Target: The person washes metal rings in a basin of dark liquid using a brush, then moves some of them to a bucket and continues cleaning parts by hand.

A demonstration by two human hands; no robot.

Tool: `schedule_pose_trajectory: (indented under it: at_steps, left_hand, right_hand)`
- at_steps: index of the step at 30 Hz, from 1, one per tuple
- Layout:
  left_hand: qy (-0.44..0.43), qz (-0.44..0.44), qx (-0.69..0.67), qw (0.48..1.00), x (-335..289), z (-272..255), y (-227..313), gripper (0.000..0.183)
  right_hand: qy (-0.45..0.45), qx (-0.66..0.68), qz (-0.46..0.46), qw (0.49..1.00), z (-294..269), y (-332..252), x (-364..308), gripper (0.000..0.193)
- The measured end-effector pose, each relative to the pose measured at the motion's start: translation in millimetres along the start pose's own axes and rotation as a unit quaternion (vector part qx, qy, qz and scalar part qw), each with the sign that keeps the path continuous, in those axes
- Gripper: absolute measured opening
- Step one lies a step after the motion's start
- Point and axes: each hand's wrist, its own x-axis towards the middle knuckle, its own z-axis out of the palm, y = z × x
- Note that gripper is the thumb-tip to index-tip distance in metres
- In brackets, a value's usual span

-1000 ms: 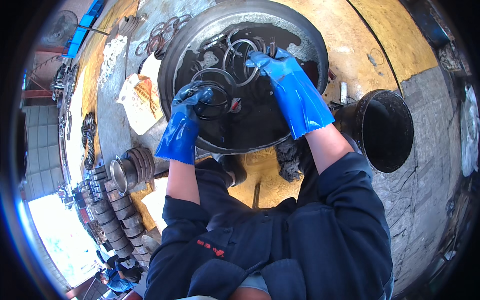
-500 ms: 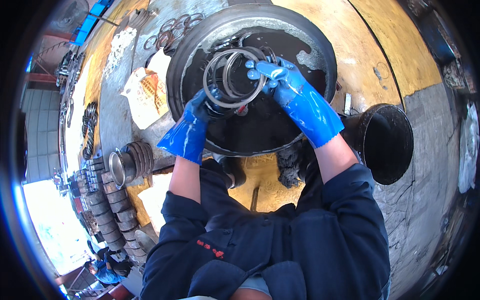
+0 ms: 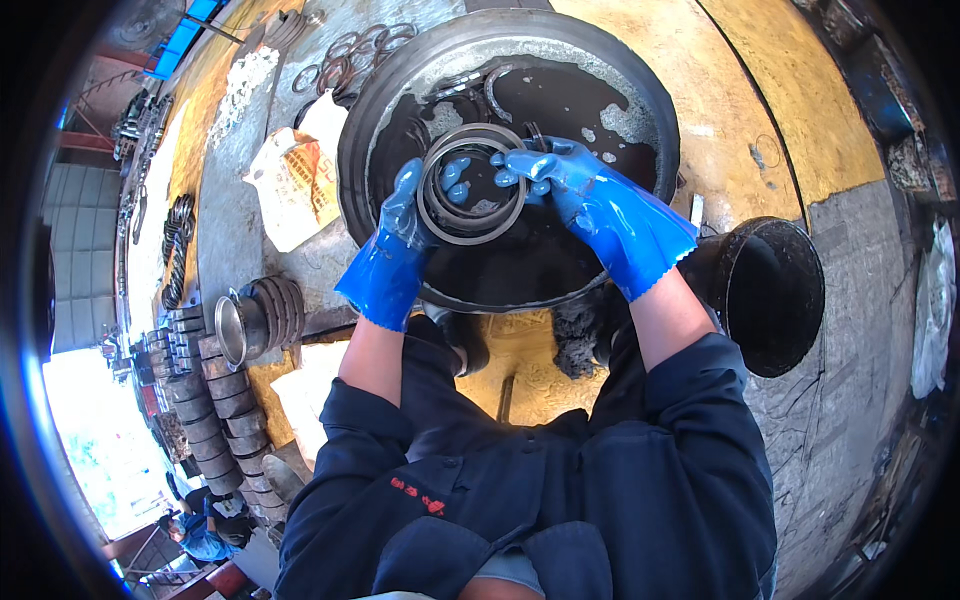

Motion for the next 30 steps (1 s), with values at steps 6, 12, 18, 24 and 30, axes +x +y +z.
schedule_pose_trajectory:
  at_steps: [6,12,18,24,30]
  left_hand:
    - [-0.121,0.006,-0.067,0.990,10,-36,3,0.041]
    - [-0.188,-0.005,-0.115,0.975,20,-56,7,0.044]
    - [-0.106,0.083,-0.053,0.990,12,-45,15,0.043]
    - [0.168,0.168,0.182,0.954,5,-2,11,0.034]
    - [0.191,0.247,0.295,0.903,-1,3,7,0.036]
  right_hand:
    - [0.032,-0.120,-0.019,0.992,12,-2,-6,0.031]
    - [0.099,-0.089,-0.027,0.991,5,9,6,0.028]
    - [0.067,-0.102,0.021,0.992,9,25,9,0.032]
    - [0.120,-0.250,0.008,0.961,10,32,15,0.032]
    - [0.177,-0.367,-0.062,0.911,14,19,9,0.032]
